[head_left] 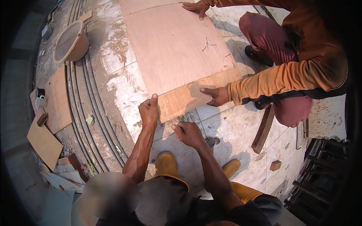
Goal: The person assembles a wood frame by aligning boards and hammering nails into them, while another person assists by holding parts in place.
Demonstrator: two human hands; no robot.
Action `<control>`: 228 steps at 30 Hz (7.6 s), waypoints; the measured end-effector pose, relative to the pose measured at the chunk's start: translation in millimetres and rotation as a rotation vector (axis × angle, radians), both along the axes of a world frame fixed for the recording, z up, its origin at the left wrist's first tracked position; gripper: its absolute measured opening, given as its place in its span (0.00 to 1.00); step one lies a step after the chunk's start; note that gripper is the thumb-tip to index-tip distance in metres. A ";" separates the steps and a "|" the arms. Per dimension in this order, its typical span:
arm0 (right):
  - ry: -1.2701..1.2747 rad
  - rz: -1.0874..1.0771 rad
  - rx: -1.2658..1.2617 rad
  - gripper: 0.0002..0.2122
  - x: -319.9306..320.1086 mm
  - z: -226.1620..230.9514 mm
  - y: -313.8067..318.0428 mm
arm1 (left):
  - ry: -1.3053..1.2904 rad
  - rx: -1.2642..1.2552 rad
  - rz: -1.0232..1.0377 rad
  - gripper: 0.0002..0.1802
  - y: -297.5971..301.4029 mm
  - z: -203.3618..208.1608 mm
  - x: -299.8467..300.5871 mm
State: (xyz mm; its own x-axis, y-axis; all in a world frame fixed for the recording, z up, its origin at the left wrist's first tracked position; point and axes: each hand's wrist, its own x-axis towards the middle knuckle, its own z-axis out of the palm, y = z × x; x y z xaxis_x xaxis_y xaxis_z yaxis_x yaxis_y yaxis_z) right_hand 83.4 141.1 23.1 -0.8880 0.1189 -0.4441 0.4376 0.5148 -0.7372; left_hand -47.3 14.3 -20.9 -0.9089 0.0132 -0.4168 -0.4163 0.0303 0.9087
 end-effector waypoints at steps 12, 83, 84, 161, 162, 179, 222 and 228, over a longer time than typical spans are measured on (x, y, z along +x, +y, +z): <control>0.364 -0.338 0.817 0.11 -179.3 49.5 188.9 | 0.150 -0.123 0.184 0.31 15.3 -6.1 3.7; -0.400 -0.290 0.619 0.28 191.1 -45.0 27.3 | 0.673 -0.216 -0.193 0.05 -11.7 18.1 -10.8; -0.297 -0.255 0.615 0.27 203.7 -58.0 32.1 | 0.686 -0.229 -0.186 0.05 -8.8 17.5 -9.9; -0.355 -0.129 -0.421 0.14 85.3 -35.6 2.9 | 0.098 0.244 0.027 0.18 -5.9 -7.3 44.8; -0.357 -0.084 -0.280 0.13 83.1 -38.3 3.6 | 0.143 0.198 0.046 0.17 -4.9 -9.1 46.1; 0.450 0.232 0.709 0.16 -62.7 26.3 -27.7 | -0.008 0.713 0.154 0.16 0.9 -14.1 60.3; 0.253 0.535 0.914 0.39 -92.0 -4.0 -31.5 | 0.638 -0.325 0.240 0.12 -89.8 -99.3 15.0; 0.288 0.493 0.852 0.39 -88.3 -12.2 -26.5 | 0.622 -0.306 0.284 0.11 -87.1 -101.6 13.9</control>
State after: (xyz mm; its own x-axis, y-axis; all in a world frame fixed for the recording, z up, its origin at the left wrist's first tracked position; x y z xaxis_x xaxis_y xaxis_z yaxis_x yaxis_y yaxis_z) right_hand -4.9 114.6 10.8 -0.9831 -0.1116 -0.1452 -0.0998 0.9913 -0.0860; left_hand -33.3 -72.7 -122.5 -0.9292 -0.2910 0.2277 0.1420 0.2875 0.9472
